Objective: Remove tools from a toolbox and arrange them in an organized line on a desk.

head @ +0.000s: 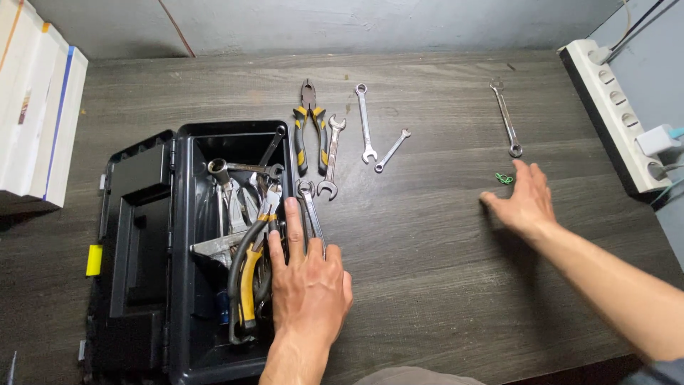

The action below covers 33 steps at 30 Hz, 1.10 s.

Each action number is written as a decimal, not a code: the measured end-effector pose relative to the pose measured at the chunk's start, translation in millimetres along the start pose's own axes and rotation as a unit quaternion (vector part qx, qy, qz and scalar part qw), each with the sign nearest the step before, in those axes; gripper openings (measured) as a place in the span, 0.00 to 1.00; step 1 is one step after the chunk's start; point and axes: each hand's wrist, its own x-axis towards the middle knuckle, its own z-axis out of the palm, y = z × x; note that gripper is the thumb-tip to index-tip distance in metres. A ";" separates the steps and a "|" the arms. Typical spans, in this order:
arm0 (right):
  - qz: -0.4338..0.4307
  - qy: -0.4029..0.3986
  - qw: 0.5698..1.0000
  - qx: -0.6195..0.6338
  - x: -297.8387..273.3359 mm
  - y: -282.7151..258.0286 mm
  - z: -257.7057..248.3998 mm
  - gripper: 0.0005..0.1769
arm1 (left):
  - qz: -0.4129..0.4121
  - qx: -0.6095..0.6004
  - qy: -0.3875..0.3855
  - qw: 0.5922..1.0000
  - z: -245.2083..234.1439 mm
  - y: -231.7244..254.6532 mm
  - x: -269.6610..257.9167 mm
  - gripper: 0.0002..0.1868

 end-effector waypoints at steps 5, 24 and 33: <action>-0.035 -0.009 0.999 0.011 48.1 36.1 -2.2 0.59 | 0.001 -0.006 0.003 1.000 -1.0 0.1 -0.2 0.19; -0.058 -0.017 0.995 -0.080 98.0 34.7 4.8 0.35 | 0.005 -0.007 0.005 1.000 0.3 0.0 0.6 0.18; 0.025 0.055 0.998 0.001 68.8 -6.5 -2.8 0.24 | 0.001 -0.004 -0.031 1.000 0.2 0.9 2.3 0.16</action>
